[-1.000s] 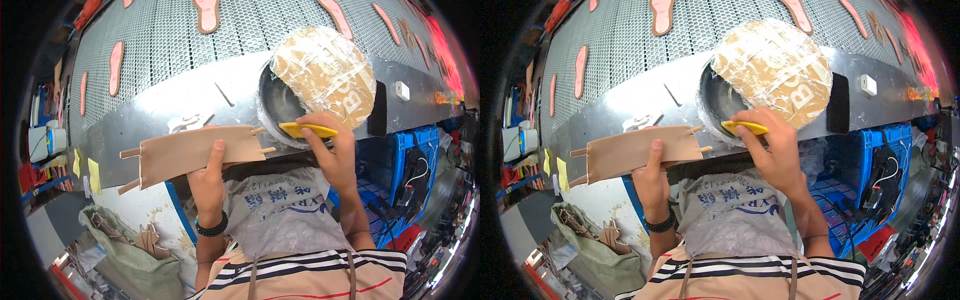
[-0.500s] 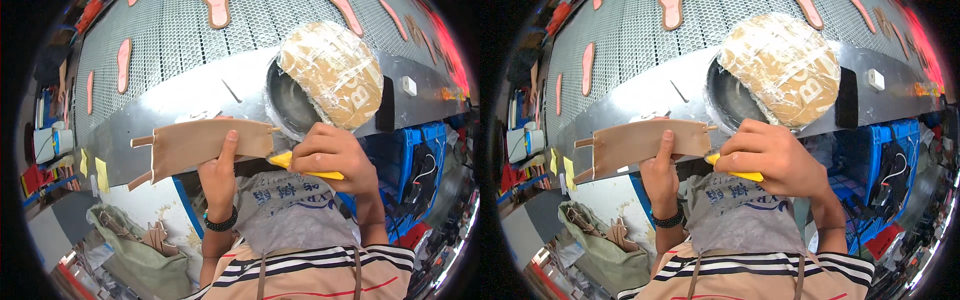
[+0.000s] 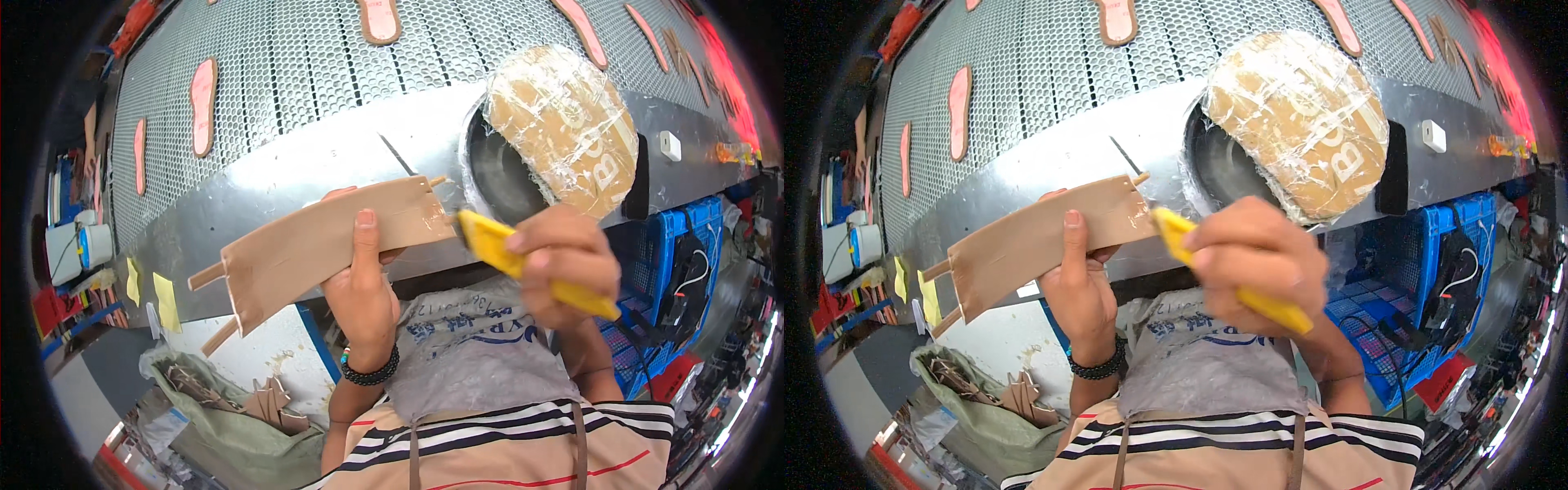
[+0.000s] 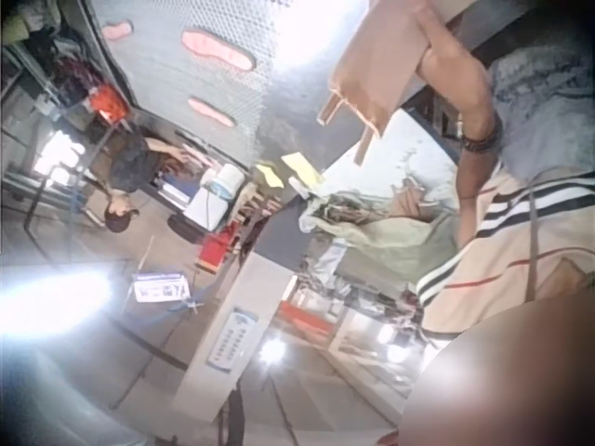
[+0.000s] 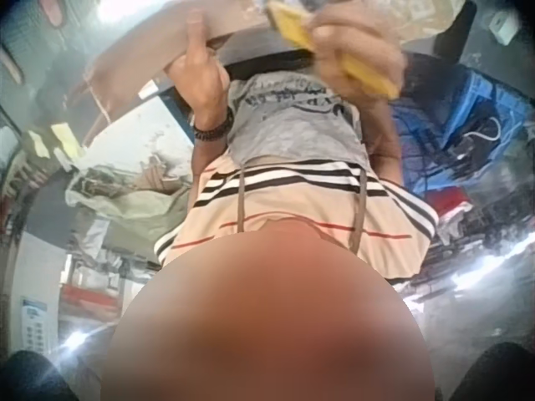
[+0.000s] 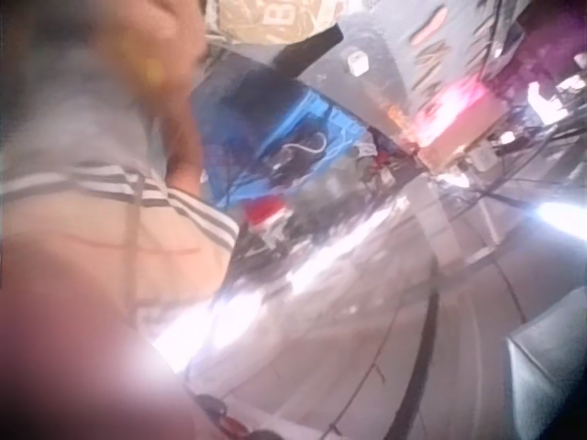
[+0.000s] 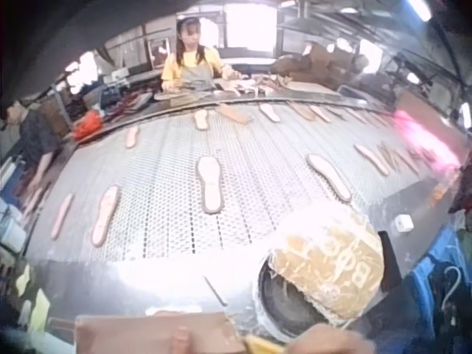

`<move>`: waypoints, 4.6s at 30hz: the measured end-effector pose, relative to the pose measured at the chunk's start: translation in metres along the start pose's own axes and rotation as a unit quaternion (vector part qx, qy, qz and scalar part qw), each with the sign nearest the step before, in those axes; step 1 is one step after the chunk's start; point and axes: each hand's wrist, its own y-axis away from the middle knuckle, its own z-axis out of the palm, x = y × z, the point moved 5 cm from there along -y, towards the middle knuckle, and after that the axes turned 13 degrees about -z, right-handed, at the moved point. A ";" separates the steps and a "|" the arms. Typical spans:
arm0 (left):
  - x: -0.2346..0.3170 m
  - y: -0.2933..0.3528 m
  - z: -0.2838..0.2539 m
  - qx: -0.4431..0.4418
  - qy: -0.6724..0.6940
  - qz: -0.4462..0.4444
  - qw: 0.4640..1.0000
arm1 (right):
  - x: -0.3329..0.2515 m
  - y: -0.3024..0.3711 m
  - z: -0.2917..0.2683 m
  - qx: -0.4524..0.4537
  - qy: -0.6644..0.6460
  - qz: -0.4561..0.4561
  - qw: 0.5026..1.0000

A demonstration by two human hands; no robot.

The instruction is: Applying glue to the edges of leather shoe components using a yellow scraper tool.

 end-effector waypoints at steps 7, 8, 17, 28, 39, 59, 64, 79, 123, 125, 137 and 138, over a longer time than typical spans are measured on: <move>0.025 -0.023 -0.012 0.039 0.025 0.034 0.998 | 0.013 -0.002 -0.032 0.076 0.138 0.074 0.985; 0.033 -0.031 -0.004 -0.012 -0.006 0.022 1.000 | 0.009 -0.006 -0.039 0.088 0.143 0.067 0.983; 0.038 -0.135 0.272 -0.435 -0.177 0.034 0.882 | -0.033 0.038 -0.143 0.207 0.260 0.042 0.942; -0.073 -0.227 0.523 -0.385 -0.137 -0.236 0.882 | -0.016 0.062 -0.229 0.343 0.277 0.161 0.883; 0.137 -0.118 -0.004 0.010 -0.243 0.217 0.945 | -0.001 0.066 -0.196 0.144 0.162 0.044 0.975; 0.088 0.060 -0.499 0.695 -0.564 -0.013 0.446 | -0.006 0.028 -0.120 0.103 0.056 0.136 0.984; 0.106 0.054 -0.442 0.628 -0.592 0.067 0.501 | -0.005 0.022 -0.115 0.091 0.057 0.143 0.984; -0.006 0.070 -0.029 -0.164 0.225 0.005 0.961 | 0.016 0.023 -0.067 -0.056 0.107 0.222 0.967; -0.025 0.049 0.005 -0.056 -0.107 -0.059 0.991 | -0.002 0.006 -0.038 -0.296 -0.120 0.053 0.946; -0.024 0.048 0.007 -0.039 -0.079 -0.042 0.995 | -0.005 0.009 -0.037 -0.310 -0.137 0.036 0.940; -0.018 0.056 0.021 -0.031 -0.045 -0.008 0.998 | 0.005 0.030 -0.044 0.029 -0.003 0.060 0.998; -0.019 0.057 0.026 -0.036 -0.045 -0.009 0.998 | 0.005 0.026 -0.035 0.009 -0.033 0.037 0.999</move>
